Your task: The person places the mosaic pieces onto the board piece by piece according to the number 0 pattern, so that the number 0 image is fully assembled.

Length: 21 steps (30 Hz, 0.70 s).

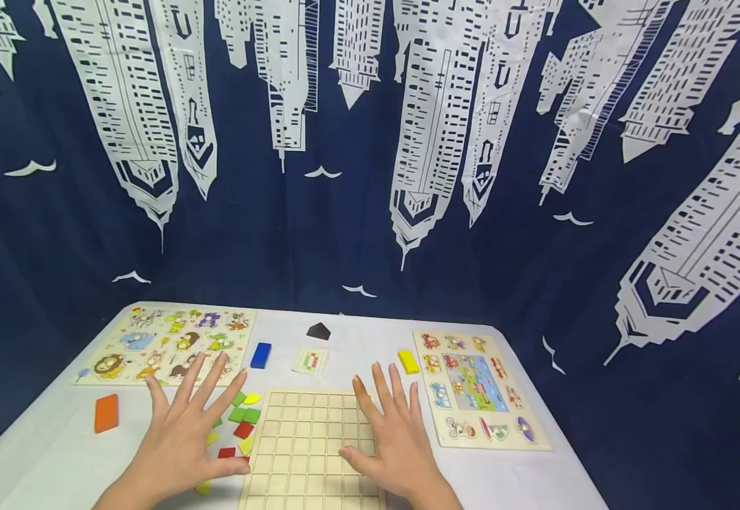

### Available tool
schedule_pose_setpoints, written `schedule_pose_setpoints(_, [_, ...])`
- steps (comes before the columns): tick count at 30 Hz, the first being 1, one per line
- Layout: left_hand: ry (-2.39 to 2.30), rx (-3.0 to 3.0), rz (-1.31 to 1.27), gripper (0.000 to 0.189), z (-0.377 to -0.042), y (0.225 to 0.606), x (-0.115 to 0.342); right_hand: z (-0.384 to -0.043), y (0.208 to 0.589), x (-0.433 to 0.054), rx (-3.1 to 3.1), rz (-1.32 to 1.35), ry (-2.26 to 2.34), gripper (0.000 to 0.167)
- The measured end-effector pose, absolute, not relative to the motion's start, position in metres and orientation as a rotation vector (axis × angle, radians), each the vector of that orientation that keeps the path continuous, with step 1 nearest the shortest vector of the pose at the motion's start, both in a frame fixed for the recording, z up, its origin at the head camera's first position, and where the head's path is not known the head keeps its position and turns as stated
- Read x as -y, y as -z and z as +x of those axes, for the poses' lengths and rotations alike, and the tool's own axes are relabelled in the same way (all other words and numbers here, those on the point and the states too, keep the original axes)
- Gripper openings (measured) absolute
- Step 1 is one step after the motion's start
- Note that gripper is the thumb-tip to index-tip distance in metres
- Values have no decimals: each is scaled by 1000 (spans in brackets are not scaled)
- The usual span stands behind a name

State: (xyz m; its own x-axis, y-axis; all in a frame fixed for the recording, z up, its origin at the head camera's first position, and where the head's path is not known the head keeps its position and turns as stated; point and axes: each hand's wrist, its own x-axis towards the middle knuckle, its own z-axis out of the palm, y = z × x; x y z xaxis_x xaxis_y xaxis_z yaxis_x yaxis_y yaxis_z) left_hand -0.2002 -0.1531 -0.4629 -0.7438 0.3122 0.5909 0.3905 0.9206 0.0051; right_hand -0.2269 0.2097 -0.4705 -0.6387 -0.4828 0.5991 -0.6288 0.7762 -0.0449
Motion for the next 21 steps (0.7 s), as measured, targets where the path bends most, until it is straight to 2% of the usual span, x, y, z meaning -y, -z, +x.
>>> schedule_pose_setpoints(3, [241,2488,-469,109,-202,463,155,-230,477,-217,2475,798,-467,89])
schedule_pose_setpoints(8, [412,2574,-312,48,-204,460,160,-237,492,-227,2649,608,-771,63])
schedule_pose_setpoints(13, [548,2851,-133,21,-205,455,170,-244,501,-231,2810,554,-819,45])
schedule_pose_setpoints(15, [617,2966,-99,19,-205,457,175,-244,502,-232,2857,572,-802,41])
schedule_pose_setpoints(21, [714,3197,-109,43,-199,461,181,-243,502,-233,2878,613,-766,37])
